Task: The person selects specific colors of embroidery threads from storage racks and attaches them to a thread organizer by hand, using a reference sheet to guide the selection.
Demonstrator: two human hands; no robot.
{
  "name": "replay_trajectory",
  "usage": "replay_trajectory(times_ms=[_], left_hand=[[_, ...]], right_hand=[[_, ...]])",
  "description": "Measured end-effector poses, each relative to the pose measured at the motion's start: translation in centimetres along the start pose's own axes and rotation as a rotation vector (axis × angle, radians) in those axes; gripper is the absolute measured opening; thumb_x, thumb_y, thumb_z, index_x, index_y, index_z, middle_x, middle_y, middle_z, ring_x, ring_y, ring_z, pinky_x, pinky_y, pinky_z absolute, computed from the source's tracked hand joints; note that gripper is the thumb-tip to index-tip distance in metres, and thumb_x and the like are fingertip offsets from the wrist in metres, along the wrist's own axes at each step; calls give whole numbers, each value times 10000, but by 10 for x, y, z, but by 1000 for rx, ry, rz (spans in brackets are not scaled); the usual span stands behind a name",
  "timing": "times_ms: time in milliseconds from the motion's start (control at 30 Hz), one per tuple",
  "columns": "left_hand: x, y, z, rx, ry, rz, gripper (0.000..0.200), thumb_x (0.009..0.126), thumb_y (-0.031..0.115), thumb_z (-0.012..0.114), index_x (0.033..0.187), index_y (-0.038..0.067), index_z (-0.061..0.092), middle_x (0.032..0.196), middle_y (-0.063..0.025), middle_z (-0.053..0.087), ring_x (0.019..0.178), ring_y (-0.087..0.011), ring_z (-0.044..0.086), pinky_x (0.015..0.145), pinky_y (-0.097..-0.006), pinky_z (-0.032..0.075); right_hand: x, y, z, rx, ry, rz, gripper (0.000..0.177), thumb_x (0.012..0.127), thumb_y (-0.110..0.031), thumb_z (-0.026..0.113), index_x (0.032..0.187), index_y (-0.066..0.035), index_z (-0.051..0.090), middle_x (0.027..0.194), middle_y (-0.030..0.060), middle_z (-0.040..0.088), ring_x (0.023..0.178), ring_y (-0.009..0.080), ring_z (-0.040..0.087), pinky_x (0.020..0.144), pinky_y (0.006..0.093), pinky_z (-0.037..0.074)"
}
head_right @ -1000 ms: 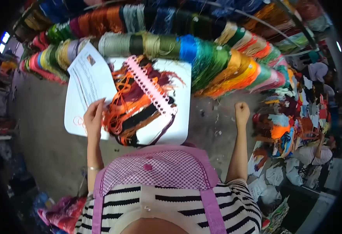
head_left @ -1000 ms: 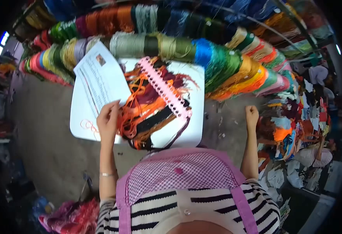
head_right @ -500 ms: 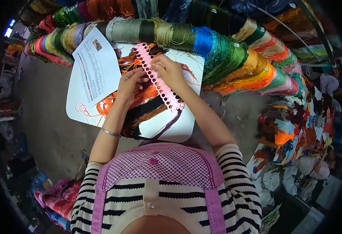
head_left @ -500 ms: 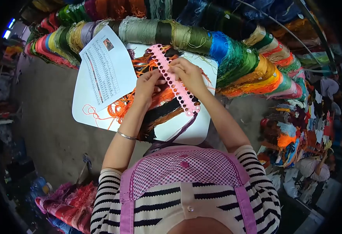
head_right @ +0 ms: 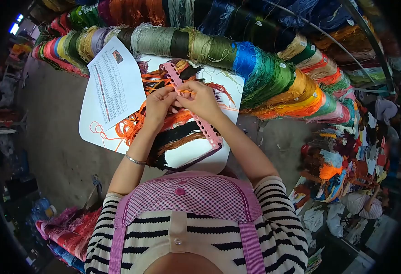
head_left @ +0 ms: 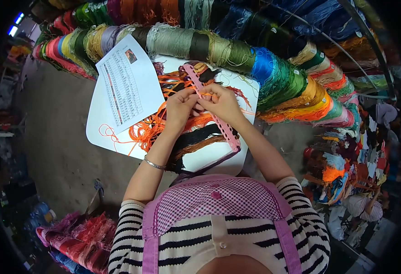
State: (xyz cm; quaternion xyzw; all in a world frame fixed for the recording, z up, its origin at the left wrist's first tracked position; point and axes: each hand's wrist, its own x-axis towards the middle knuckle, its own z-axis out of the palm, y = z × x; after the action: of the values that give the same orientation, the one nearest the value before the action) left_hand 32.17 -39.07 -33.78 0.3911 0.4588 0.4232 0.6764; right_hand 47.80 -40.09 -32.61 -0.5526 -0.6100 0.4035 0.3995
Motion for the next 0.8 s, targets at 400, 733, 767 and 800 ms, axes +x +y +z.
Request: replay_trajectory(times_ms=[400, 733, 767, 800], left_hand=[[-13, 1, -4, 18, 15, -42, 178, 916, 76, 552, 1024, -46, 624, 848, -83, 675, 637, -119, 652, 549, -203, 531], [-12, -17, -6, -74, 7, -10, 288, 915, 53, 542, 1181, -57, 554, 933, -101, 665, 723, -157, 672, 640, -232, 558], [-11, -19, -7, -77, 1, -3, 299, 917, 55, 540, 1195, -57, 544, 944, -104, 664, 725, -160, 673, 642, -234, 558], [-12, -18, -6, -78, 2, -3, 299, 917, 55, 540, 1195, -57, 544, 944, -104, 664, 725, -160, 673, 642, -234, 558]], right_hand=[[-16, 14, 7, 222, 28, 78, 268, 779, -60, 706, 1025, -2, 616, 800, 15, 608, 712, 44, 539, 629, 203, 477], [-13, 23, 10, 407, 34, 40, 148, 899, -58, 571, 994, 43, 622, 898, 90, 670, 815, 122, 646, 720, 238, 516], [-11, 21, 9, 406, 32, 40, 148, 899, -58, 571, 994, 43, 622, 898, 90, 670, 815, 122, 646, 720, 238, 516], [-9, 19, 8, 371, 33, 81, 147, 898, -63, 574, 988, 42, 624, 893, 96, 676, 814, 124, 649, 723, 238, 517]])
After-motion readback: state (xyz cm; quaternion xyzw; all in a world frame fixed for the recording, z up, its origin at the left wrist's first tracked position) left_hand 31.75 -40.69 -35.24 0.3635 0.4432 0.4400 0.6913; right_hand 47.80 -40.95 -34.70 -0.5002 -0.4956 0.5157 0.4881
